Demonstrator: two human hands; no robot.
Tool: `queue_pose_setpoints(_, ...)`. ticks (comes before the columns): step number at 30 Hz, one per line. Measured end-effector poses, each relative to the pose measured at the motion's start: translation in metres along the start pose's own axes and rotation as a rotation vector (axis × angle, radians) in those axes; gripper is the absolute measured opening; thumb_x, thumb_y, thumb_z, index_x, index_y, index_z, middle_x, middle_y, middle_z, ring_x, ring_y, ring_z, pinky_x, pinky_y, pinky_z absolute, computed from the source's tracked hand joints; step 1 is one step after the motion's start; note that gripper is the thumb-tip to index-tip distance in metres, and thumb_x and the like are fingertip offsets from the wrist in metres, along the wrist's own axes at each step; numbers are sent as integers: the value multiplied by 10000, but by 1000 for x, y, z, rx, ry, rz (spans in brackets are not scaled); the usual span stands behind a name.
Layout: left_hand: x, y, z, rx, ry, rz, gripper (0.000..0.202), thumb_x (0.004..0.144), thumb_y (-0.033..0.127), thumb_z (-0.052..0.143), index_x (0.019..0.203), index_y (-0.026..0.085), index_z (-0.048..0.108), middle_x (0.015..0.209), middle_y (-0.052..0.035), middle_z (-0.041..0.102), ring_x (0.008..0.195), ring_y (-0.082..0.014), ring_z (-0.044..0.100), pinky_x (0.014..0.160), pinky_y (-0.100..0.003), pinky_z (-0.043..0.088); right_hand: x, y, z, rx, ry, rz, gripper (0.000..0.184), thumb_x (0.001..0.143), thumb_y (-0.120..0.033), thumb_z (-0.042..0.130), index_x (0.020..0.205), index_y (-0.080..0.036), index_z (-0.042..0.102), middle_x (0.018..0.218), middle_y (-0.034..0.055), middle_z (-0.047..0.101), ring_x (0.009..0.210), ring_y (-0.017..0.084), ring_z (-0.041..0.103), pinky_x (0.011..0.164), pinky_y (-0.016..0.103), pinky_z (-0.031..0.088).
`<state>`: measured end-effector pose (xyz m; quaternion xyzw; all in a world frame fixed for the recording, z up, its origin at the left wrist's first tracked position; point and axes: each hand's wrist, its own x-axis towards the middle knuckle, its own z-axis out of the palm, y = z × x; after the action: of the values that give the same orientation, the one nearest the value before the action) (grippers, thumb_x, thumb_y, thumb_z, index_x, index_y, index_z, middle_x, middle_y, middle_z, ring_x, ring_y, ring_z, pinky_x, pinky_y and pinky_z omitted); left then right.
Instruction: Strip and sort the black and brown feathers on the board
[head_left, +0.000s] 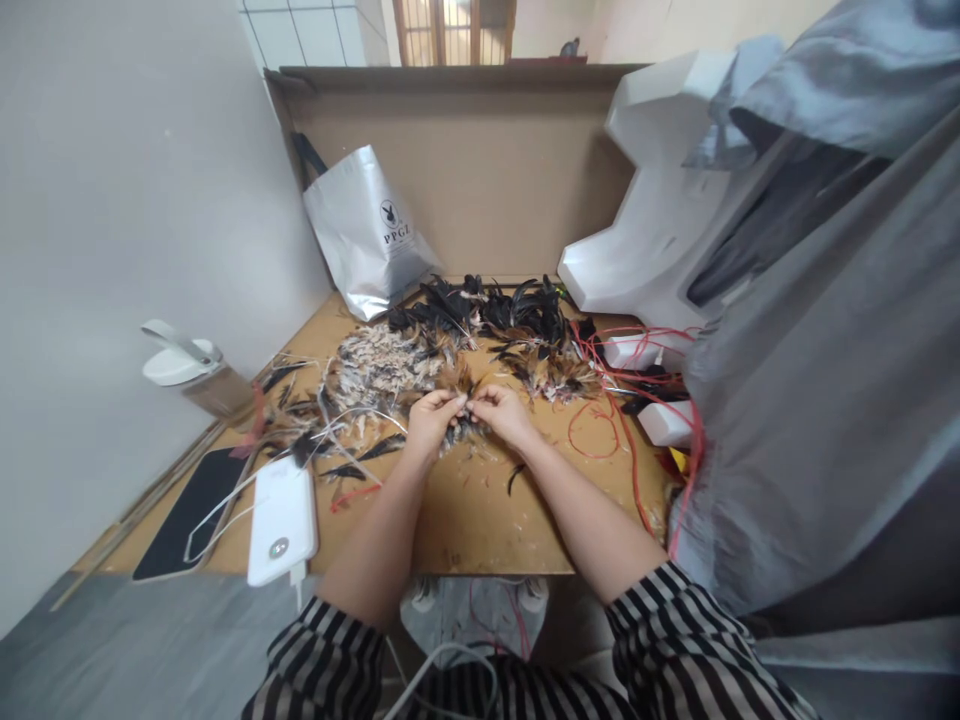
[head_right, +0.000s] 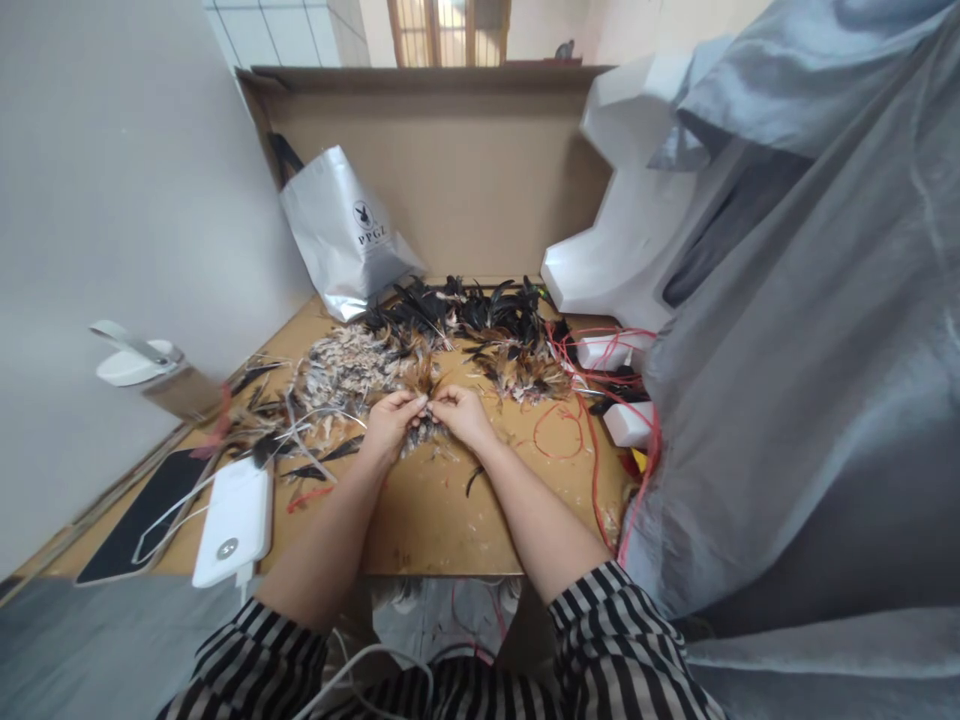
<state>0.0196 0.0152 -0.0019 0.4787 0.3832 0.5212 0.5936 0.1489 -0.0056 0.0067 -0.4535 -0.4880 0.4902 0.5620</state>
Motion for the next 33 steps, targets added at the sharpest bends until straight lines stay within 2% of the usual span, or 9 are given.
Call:
queue_pose_setpoints(3, 1, -1, -2, 31, -9, -5, 257, 574, 348, 728, 645, 131, 611, 542, 19, 556, 455, -52, 439, 449, -174, 338, -2, -4, -2, -27, -36, 27, 246, 564, -359, 707, 605, -173, 551, 489, -16, 570, 437, 98, 480, 451, 220, 338)
queue_pose_setpoints(9, -2, 1, 1, -100, -49, -82, 249, 552, 311, 738, 658, 124, 612, 536, 23, 553, 472, -52, 461, 487, -175, 365, -3, -8, -8, 10, -142, 29, 248, 606, -358, 694, 628, -152, 558, 491, -27, 562, 431, 72, 450, 456, 200, 316)
queue_pose_setpoints(13, -3, 2, 5, -113, 0, -97, 277, 538, 288, 749, 711, 131, 600, 549, 28, 567, 479, -53, 487, 494, -173, 372, 1, -1, -9, 52, -73, 32, 258, 603, -371, 698, 636, -160, 554, 486, -41, 538, 426, 68, 423, 453, 200, 300)
queue_pose_setpoints(17, -1, -2, 3, -52, -35, -123, 317, 518, 272, 756, 765, 126, 620, 584, 2, 609, 483, -60, 499, 494, -179, 370, 3, 3, -10, 54, 1, 14, 260, 588, -383, 702, 629, -166, 563, 485, -47, 519, 430, 70, 406, 450, 203, 290)
queue_pose_setpoints(24, -1, -2, 0, 90, -63, -95, 230, 533, 283, 749, 661, 134, 629, 525, 8, 590, 446, -61, 460, 469, -187, 349, 1, -1, -10, 67, -22, 44, 281, 595, -400, 702, 629, -165, 551, 473, -53, 498, 427, 67, 392, 446, 198, 270)
queue_pose_setpoints(30, -4, -3, 1, 37, -132, -86, 224, 552, 275, 747, 681, 136, 626, 539, 7, 597, 473, -63, 488, 493, -182, 367, -1, -5, -9, 109, -93, 45, 288, 603, -388, 693, 582, -164, 513, 453, -56, 482, 413, 62, 377, 442, 195, 254)
queue_pose_setpoints(33, -3, -6, 2, 33, -92, -75, 241, 561, 280, 742, 722, 135, 638, 566, -4, 614, 493, -74, 518, 508, -188, 390, 3, -1, -11, 102, -23, 40, 274, 605, -384, 685, 579, -167, 519, 445, -59, 469, 404, 63, 358, 437, 199, 249)
